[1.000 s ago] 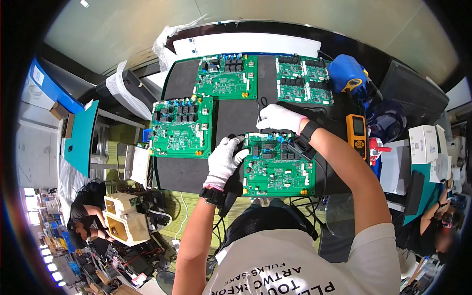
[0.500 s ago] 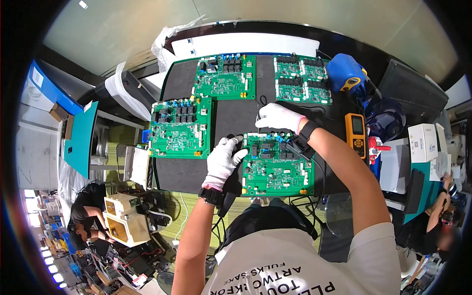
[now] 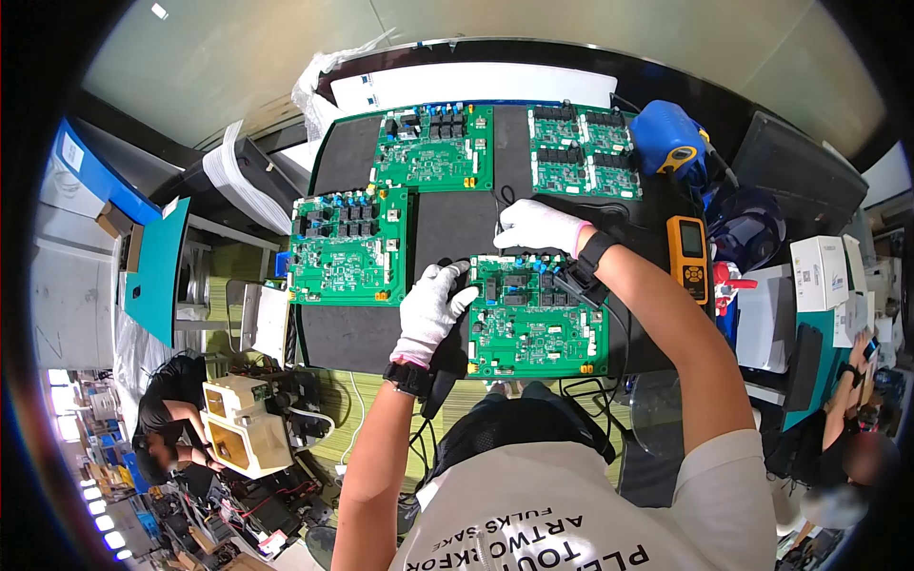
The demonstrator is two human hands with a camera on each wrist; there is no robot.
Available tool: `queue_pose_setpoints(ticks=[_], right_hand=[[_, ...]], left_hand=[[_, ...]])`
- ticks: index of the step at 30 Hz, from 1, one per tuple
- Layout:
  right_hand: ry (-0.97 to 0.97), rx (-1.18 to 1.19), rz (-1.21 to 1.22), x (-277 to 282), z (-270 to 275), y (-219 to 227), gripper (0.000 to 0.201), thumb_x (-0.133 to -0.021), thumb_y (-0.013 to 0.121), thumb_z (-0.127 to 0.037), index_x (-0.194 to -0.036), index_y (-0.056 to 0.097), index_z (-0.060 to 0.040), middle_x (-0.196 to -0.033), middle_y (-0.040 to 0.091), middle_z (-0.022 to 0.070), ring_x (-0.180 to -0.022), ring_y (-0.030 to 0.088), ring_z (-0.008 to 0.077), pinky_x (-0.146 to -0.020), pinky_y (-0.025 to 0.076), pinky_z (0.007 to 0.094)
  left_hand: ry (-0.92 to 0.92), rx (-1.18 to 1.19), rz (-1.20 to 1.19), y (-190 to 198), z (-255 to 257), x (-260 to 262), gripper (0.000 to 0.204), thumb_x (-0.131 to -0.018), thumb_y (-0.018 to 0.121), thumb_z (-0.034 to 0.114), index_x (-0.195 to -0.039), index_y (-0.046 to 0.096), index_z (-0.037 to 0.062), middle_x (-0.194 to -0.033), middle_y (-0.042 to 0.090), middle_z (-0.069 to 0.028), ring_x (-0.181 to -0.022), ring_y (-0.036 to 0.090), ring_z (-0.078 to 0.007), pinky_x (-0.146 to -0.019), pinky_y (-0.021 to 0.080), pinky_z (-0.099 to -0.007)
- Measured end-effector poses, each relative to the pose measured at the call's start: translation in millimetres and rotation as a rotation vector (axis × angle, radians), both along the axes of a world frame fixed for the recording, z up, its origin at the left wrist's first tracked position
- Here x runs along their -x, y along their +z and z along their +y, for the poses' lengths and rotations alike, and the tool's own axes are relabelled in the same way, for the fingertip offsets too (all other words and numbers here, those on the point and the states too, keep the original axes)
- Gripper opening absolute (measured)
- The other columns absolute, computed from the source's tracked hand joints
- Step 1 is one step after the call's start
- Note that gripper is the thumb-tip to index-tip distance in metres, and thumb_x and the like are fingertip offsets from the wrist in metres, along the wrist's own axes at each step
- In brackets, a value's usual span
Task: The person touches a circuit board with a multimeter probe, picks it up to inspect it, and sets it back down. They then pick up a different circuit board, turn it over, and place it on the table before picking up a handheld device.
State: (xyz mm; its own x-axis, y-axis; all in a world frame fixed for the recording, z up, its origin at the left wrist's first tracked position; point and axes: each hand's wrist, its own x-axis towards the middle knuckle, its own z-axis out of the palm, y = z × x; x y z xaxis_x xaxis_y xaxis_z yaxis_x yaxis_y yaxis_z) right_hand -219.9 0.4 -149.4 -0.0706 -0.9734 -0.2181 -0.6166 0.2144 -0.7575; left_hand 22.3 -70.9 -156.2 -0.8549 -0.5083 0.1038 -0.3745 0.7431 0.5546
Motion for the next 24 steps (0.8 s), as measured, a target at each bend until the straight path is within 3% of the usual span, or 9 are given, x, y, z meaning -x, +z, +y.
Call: queue_pose_setpoints(ticks=[4,11,14,16,17,22,24], right_hand=[[0.024,-0.052,0.096,-3.9,0.8,16.7,0.032,-0.078,0.062,-0.029,-0.081,0.065,0.0034,-0.072,0.061,0.0195,-0.068,0.061,0.0277,-0.066,0.047,0.0365],[0.017,0.008,0.014,-0.1,0.1,0.2,0.037,-0.076,0.063,-0.034,-0.074,0.062,0.0026,-0.072,0.06,0.0214,-0.066,0.059,0.0326,-0.064,0.046,0.0399],[0.017,0.017,0.036,-0.2,0.3,2.9,0.035,-0.076,0.063,-0.032,-0.075,0.062,0.0024,-0.07,0.06,0.0193,-0.063,0.059,0.029,-0.061,0.046,0.0383],[-0.059,-0.106,-0.136,-1.3,1.6,10.7,0.031,-0.077,0.064,-0.029,-0.076,0.063,0.0018,-0.066,0.06,0.0137,-0.061,0.058,0.0209,-0.059,0.046,0.0345],[-0.121,-0.166,-0.26,-3.6,3.9,21.8,0.026,-0.08,0.064,-0.025,-0.077,0.063,0.0013,-0.066,0.059,0.0062,-0.061,0.056,0.012,-0.057,0.046,0.0285],[-0.252,-0.055,-0.547,-6.6,17.5,21.8,0.023,-0.081,0.064,-0.021,-0.079,0.063,0.0026,-0.071,0.062,0.004,-0.059,0.055,0.0087,-0.056,0.047,0.0249],[-0.25,-0.047,-0.319,-13.9,25.6,29.7,0.025,-0.079,0.066,-0.021,-0.074,0.062,0.0027,-0.068,0.062,0.006,-0.057,0.056,0.01,-0.053,0.046,0.0264]], left_hand=[[0.006,-0.01,-0.028,1.5,0.4,0.6,0.046,-0.08,0.067,0.039,-0.117,0.058,0.0134,-0.087,0.057,-0.0088,-0.079,0.059,-0.0256,-0.068,0.049,-0.0342],[0.014,-0.003,-0.029,2.4,0.7,0.1,0.045,-0.08,0.065,0.042,-0.117,0.058,0.0163,-0.086,0.056,-0.0072,-0.078,0.059,-0.0248,-0.067,0.049,-0.0344],[0.006,0.034,0.002,0.6,0.3,-0.8,0.044,-0.08,0.065,0.042,-0.116,0.059,0.0169,-0.086,0.055,-0.0066,-0.078,0.058,-0.0245,-0.066,0.048,-0.0344],[0.018,0.019,0.015,0.5,0.1,-0.9,0.044,-0.079,0.066,0.041,-0.115,0.059,0.0174,-0.085,0.055,-0.0061,-0.078,0.058,-0.0249,-0.066,0.048,-0.0344],[0.02,0.008,-0.001,1.0,0.2,-0.9,0.044,-0.079,0.066,0.041,-0.115,0.059,0.0175,-0.085,0.055,-0.006,-0.077,0.058,-0.025,-0.066,0.048,-0.0346],[0.032,0.003,0.011,-2.5,0.3,-1.0,0.043,-0.078,0.068,0.04,-0.114,0.059,0.0177,-0.088,0.056,-0.0055,-0.08,0.06,-0.0244,-0.069,0.049,-0.0341],[0.04,0.005,-0.009,-0.4,0.7,-0.9,0.043,-0.078,0.068,0.039,-0.114,0.059,0.0176,-0.088,0.057,-0.0055,-0.081,0.06,-0.0245,-0.07,0.049,-0.0338]])
